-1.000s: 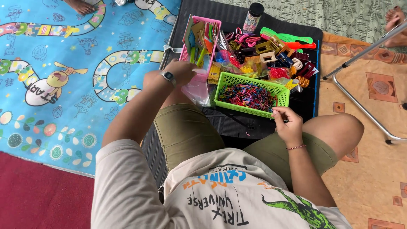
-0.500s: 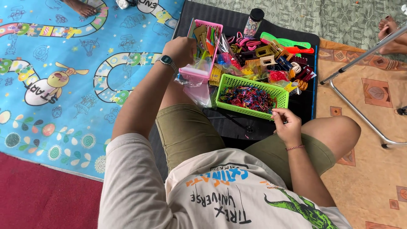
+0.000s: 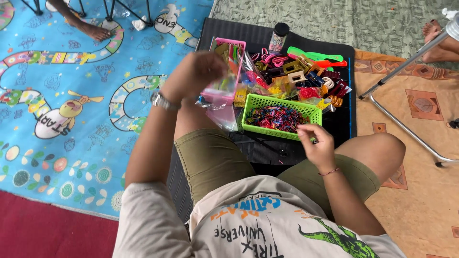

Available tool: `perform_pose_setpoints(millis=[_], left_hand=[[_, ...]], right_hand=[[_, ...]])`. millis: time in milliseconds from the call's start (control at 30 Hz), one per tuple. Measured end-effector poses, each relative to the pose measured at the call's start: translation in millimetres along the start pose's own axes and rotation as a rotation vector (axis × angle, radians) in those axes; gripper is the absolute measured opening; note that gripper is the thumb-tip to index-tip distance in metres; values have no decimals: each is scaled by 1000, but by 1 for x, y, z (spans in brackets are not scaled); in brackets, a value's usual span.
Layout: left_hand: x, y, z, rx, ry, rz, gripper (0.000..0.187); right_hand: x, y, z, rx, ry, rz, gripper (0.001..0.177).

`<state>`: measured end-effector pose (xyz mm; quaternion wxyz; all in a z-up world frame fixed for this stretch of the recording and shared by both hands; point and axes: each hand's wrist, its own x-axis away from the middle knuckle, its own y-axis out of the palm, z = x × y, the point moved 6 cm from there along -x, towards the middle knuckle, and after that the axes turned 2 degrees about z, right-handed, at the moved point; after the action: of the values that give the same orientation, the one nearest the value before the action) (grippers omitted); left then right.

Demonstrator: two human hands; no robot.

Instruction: Sorting small colorful hair elastics from a basket into small plastic bags while sitting on the floor.

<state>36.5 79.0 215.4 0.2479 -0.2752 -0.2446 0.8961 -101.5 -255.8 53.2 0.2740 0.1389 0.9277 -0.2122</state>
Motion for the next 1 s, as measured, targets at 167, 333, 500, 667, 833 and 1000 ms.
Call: perform_pose_setpoints(millis=[167, 333, 500, 667, 833, 1000], left_hand=[[40, 76, 61, 179, 88, -153, 11], [61, 136, 46, 193, 50, -8, 23], [72, 184, 15, 634, -322, 109, 54], [69, 198, 5, 607, -334, 309, 14], [71, 189, -18, 681, -421, 438, 22], [71, 196, -25, 851, -444, 524, 24]], right_hand=[[-18, 50, -96, -131, -156, -220, 82], [-2, 64, -65, -256, 87, -240, 19], [19, 45, -16, -401, 322, -162, 12], [25, 38, -18, -437, 347, -209, 32], [44, 37, -10, -457, 370, -351, 20], [55, 41, 2, -572, 467, -190, 12]])
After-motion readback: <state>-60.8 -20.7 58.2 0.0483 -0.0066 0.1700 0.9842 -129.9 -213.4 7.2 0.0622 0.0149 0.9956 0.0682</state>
